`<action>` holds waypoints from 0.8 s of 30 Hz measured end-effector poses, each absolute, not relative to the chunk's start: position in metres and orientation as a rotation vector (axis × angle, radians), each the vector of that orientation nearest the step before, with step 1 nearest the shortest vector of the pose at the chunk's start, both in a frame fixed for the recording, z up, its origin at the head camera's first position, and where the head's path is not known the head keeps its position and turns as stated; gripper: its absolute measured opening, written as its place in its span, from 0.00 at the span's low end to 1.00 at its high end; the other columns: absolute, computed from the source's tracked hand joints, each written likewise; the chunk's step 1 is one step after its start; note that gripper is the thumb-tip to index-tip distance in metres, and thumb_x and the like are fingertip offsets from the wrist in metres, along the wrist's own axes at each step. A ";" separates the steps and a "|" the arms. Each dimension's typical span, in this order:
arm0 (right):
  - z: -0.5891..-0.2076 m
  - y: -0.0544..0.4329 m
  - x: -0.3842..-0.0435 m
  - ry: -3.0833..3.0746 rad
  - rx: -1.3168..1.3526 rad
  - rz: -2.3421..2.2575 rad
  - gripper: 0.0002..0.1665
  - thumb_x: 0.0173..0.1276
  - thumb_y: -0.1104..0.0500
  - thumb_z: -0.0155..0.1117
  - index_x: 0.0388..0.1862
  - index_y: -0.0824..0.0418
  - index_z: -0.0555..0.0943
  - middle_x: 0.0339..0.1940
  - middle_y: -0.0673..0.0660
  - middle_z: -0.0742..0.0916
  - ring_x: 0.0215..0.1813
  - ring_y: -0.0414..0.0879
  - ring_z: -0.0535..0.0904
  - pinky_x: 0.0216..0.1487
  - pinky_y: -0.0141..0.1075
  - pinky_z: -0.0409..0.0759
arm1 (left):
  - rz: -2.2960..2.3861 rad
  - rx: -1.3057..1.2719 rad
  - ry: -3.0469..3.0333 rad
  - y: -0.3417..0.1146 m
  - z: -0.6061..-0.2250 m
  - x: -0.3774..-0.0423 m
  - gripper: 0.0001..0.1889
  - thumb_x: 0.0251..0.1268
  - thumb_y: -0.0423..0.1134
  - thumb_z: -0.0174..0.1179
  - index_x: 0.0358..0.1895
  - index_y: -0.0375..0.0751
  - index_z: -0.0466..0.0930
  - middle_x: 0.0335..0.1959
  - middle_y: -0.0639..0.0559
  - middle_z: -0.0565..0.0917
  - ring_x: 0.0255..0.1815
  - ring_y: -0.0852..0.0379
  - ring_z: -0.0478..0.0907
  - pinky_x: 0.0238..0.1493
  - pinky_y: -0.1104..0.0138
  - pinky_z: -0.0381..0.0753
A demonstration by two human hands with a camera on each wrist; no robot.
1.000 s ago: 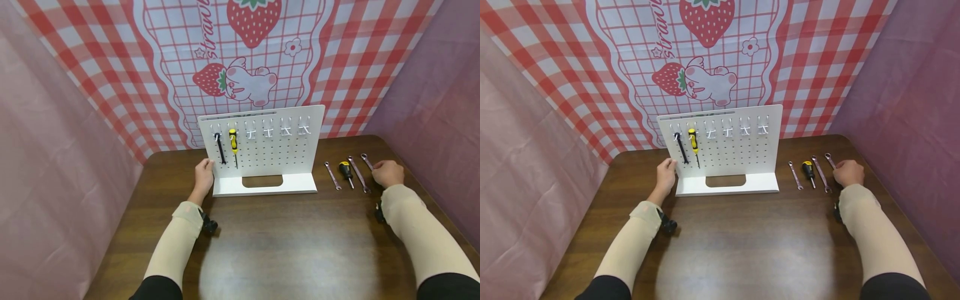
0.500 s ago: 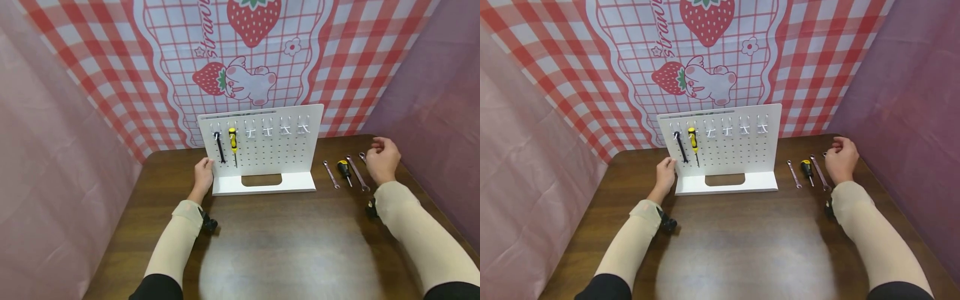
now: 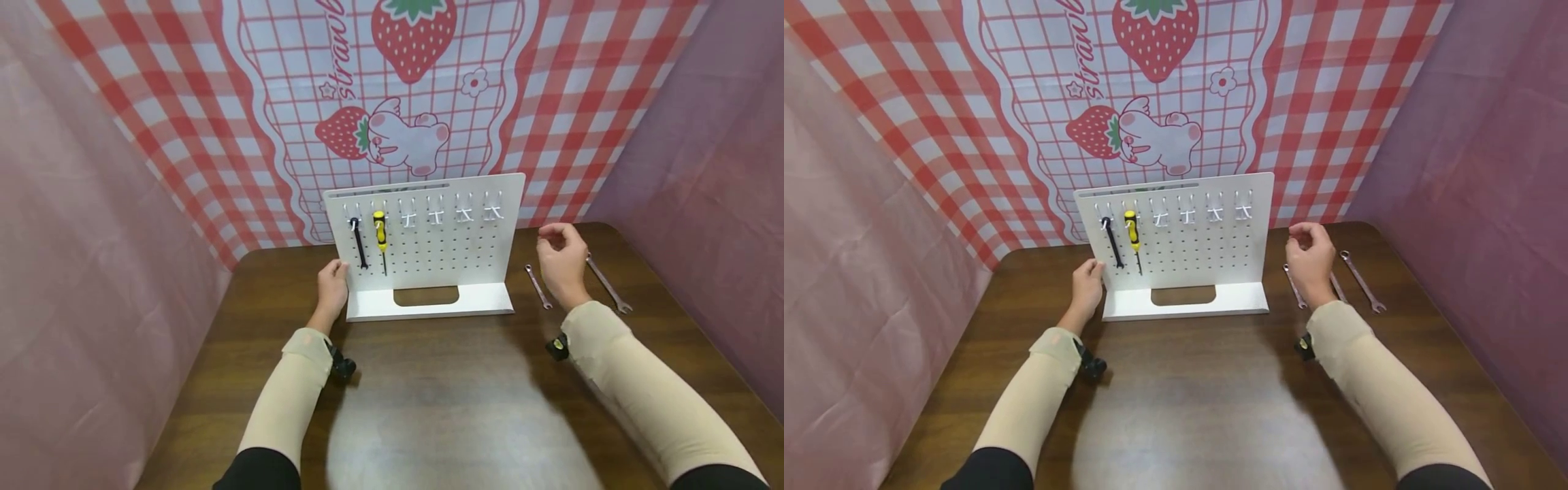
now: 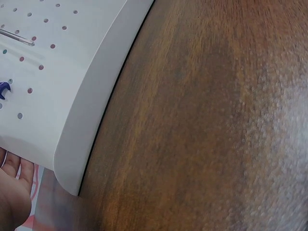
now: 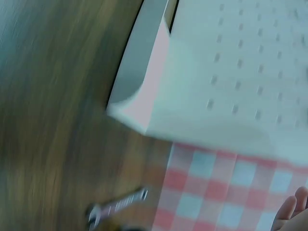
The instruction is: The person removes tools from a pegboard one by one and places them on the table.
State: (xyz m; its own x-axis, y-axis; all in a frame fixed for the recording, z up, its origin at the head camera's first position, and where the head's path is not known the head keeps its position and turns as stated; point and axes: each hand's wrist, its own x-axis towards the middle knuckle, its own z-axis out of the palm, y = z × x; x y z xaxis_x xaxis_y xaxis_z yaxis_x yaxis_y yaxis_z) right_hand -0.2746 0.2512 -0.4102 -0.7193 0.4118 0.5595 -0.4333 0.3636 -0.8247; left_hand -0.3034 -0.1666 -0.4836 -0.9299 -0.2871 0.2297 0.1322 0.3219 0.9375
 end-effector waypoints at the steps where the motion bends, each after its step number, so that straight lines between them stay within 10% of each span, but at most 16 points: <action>1: -0.408 0.243 -0.272 -1.883 0.035 1.466 0.07 0.64 0.75 0.57 0.40 0.77 0.80 0.34 0.59 0.83 0.34 0.34 0.74 0.39 0.26 0.71 | -1.637 0.141 -2.243 -0.167 -0.484 -0.303 0.10 0.76 0.33 0.55 0.39 0.27 0.80 0.29 0.38 0.74 0.29 0.57 0.65 0.34 0.67 0.66; 11: -0.375 0.174 -0.237 -1.938 0.204 1.600 0.09 0.63 0.79 0.56 0.42 0.84 0.77 0.39 0.79 0.80 0.38 0.44 0.77 0.42 0.27 0.73 | -1.635 0.138 -2.246 -0.168 -0.485 -0.304 0.10 0.76 0.33 0.55 0.38 0.28 0.79 0.25 0.49 0.71 0.29 0.56 0.65 0.34 0.67 0.66; 24: -0.398 0.118 -0.260 -2.165 0.419 1.827 0.16 0.66 0.77 0.55 0.52 0.82 0.76 0.51 0.79 0.81 0.53 0.66 0.79 0.48 0.26 0.76 | -1.639 0.116 -2.242 -0.169 -0.483 -0.303 0.10 0.76 0.33 0.56 0.39 0.28 0.80 0.28 0.42 0.75 0.30 0.56 0.66 0.34 0.67 0.66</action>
